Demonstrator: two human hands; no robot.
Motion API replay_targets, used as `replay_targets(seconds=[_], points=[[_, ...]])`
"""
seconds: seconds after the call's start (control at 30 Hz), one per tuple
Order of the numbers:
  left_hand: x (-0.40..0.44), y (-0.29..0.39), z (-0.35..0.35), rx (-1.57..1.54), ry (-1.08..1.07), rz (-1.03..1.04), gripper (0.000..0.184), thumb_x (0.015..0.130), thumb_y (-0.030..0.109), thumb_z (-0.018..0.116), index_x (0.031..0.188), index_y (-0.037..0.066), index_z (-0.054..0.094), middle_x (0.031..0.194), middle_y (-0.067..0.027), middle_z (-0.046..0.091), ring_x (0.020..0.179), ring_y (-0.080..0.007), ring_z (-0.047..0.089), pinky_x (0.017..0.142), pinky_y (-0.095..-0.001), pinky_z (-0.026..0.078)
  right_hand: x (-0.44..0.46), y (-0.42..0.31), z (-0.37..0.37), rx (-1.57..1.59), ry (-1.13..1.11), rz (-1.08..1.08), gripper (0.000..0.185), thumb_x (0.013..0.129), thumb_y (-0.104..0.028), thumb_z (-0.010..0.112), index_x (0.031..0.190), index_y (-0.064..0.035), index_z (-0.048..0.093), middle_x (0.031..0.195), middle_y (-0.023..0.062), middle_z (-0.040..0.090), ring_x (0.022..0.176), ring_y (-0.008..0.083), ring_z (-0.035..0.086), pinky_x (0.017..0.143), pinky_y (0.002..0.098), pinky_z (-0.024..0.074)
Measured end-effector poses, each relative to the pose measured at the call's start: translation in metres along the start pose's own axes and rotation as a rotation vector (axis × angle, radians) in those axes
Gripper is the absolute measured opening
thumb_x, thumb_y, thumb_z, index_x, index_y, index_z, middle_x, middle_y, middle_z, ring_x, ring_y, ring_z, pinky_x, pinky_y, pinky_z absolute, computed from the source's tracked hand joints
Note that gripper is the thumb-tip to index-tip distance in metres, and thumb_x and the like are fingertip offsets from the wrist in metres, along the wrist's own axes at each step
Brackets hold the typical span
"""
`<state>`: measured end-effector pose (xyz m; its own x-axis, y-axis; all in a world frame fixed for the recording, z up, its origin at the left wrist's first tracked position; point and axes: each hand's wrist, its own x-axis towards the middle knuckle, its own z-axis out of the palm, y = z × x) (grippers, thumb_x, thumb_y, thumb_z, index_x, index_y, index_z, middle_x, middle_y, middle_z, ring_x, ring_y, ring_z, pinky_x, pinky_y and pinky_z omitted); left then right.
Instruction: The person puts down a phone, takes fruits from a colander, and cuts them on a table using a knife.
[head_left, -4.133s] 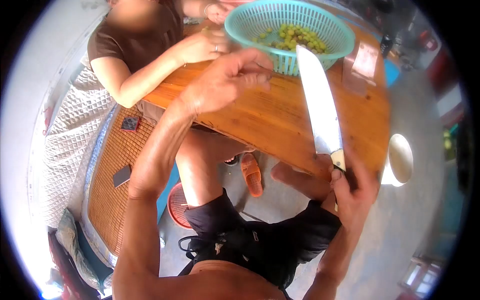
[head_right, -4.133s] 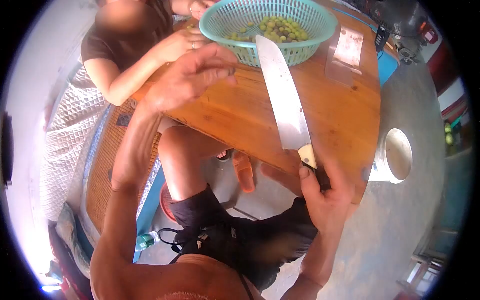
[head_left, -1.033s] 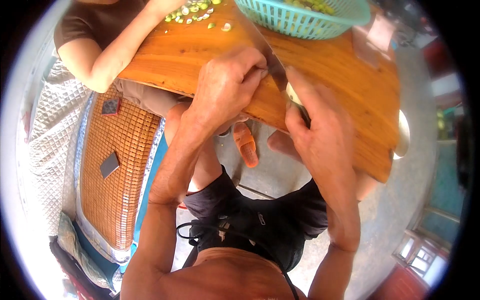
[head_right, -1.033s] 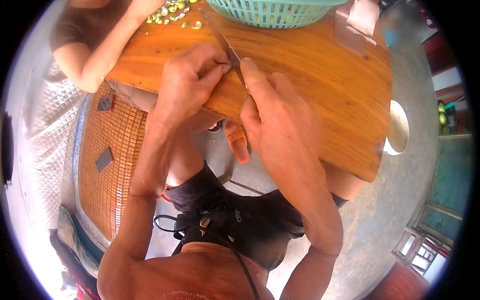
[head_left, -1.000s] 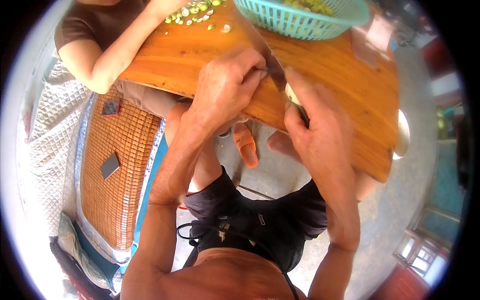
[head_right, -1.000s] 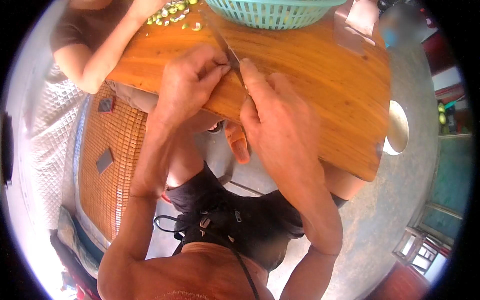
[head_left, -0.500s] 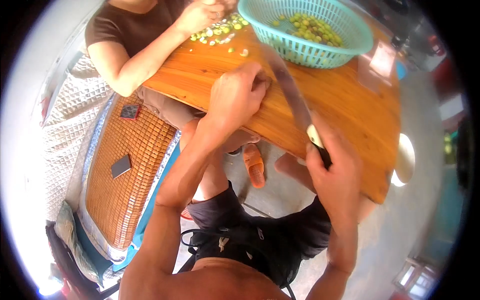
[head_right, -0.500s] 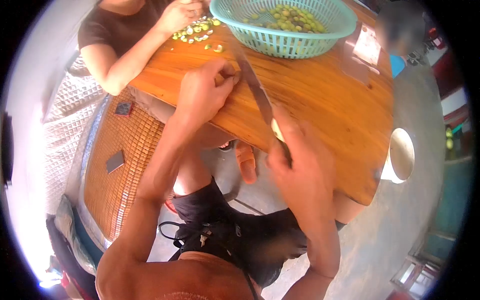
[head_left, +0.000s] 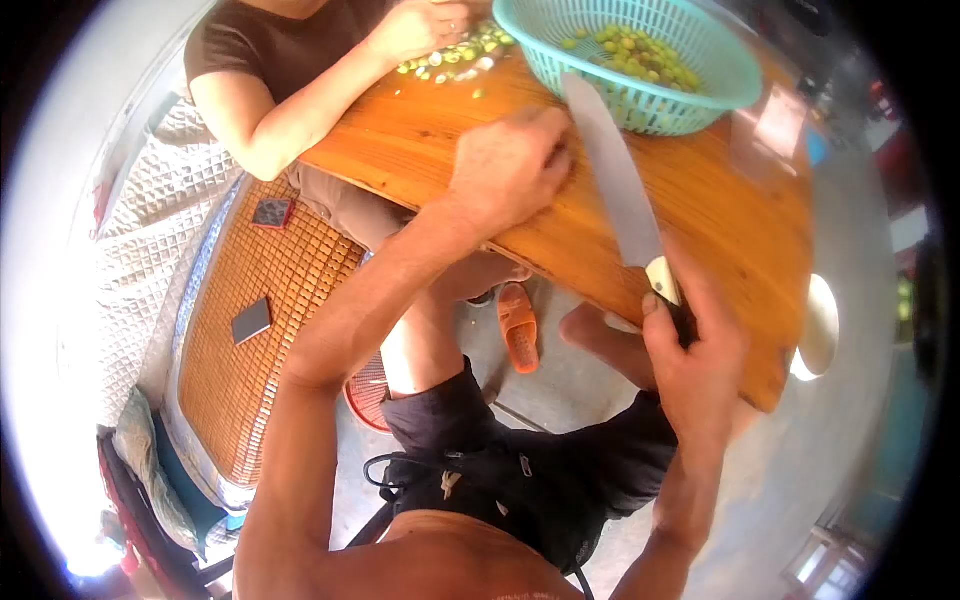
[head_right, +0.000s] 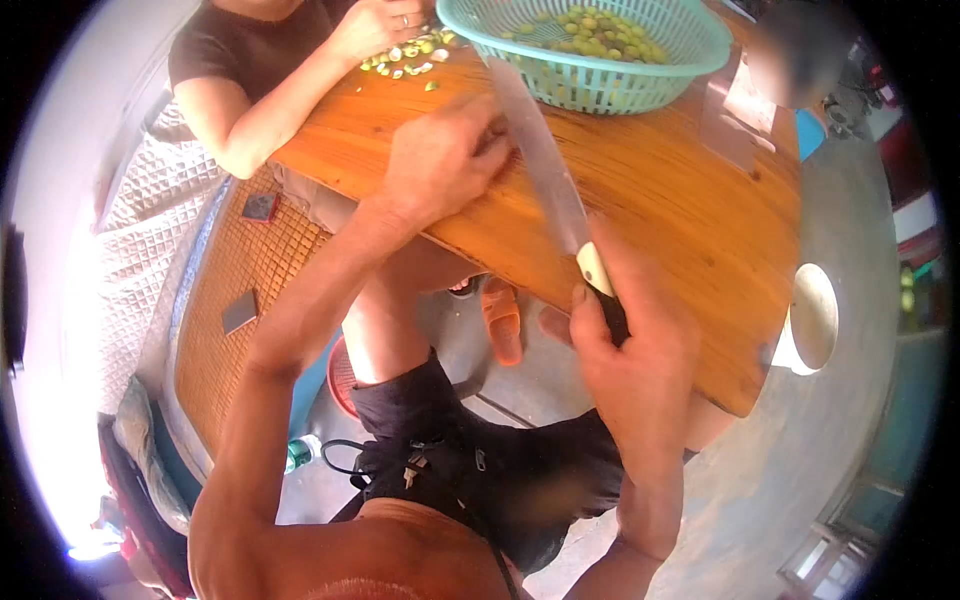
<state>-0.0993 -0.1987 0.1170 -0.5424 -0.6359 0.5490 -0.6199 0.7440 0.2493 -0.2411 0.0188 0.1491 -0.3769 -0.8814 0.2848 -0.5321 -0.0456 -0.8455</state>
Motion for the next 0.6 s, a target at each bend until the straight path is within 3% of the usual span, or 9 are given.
replay_targets(seconds=[0.1, 0.27, 0.43, 0.5, 0.6], points=[[0.005, 0.007, 0.002, -0.024, -0.124, 0.057, 0.023, 0.092, 0.025, 0.069, 0.109, 0.01, 0.065, 0.103, -0.0155, 0.07, 0.088, -0.0389, 0.069, 0.075, -0.0482, 0.056, -0.002, 0.007, -0.001, 0.003, 0.035, -0.007, 0.042, 0.093, 0.008, 0.065, 0.134, -0.0032, 0.067, 0.108, 0.0126, 0.071, 0.093, 0.016, 0.069, 0.081, 0.0318, 0.0577], [-0.006, -0.004, -0.014, -0.23, -0.112, 0.166, 0.039, 0.091, 0.025, 0.075, 0.122, 0.006, 0.062, 0.118, -0.0157, 0.065, 0.113, -0.0403, 0.061, 0.096, -0.0458, 0.051, -0.005, 0.008, -0.005, -0.055, 0.083, -0.018, 0.042, 0.092, 0.008, 0.066, 0.133, -0.0017, 0.067, 0.111, 0.0126, 0.071, 0.095, 0.0169, 0.068, 0.083, 0.0314, 0.0567], [-0.03, -0.03, -0.038, -0.261, -0.108, 0.107, 0.045, 0.085, 0.017, 0.082, 0.124, 0.007, 0.063, 0.118, -0.0129, 0.067, 0.114, -0.0362, 0.06, 0.099, -0.0444, 0.049, -0.001, 0.004, -0.003, -0.074, 0.052, -0.037, 0.044, 0.09, 0.008, 0.068, 0.132, -0.0028, 0.068, 0.107, 0.0146, 0.072, 0.092, 0.0217, 0.07, 0.082, 0.0331, 0.0563], [-0.034, -0.03, -0.045, -0.285, -0.179, 0.094, 0.037, 0.085, 0.012, 0.081, 0.119, 0.007, 0.067, 0.116, -0.0111, 0.067, 0.11, -0.0329, 0.06, 0.098, -0.0422, 0.049, 0.0, 0.004, -0.002, -0.091, 0.046, -0.044, 0.043, 0.09, 0.007, 0.068, 0.132, -0.0033, 0.069, 0.107, 0.0149, 0.072, 0.092, 0.0222, 0.07, 0.082, 0.0336, 0.0561], [-0.04, -0.031, -0.044, -0.368, -0.116, 0.107, 0.029, 0.085, 0.008, 0.08, 0.112, 0.007, 0.07, 0.109, -0.0086, 0.068, 0.105, -0.0304, 0.061, 0.095, -0.0403, 0.049, -0.001, 0.006, -0.001, -0.122, 0.064, -0.054, 0.043, 0.089, 0.006, 0.07, 0.131, -0.0041, 0.069, 0.106, 0.0152, 0.072, 0.091, 0.0229, 0.071, 0.082, 0.0344, 0.056]])
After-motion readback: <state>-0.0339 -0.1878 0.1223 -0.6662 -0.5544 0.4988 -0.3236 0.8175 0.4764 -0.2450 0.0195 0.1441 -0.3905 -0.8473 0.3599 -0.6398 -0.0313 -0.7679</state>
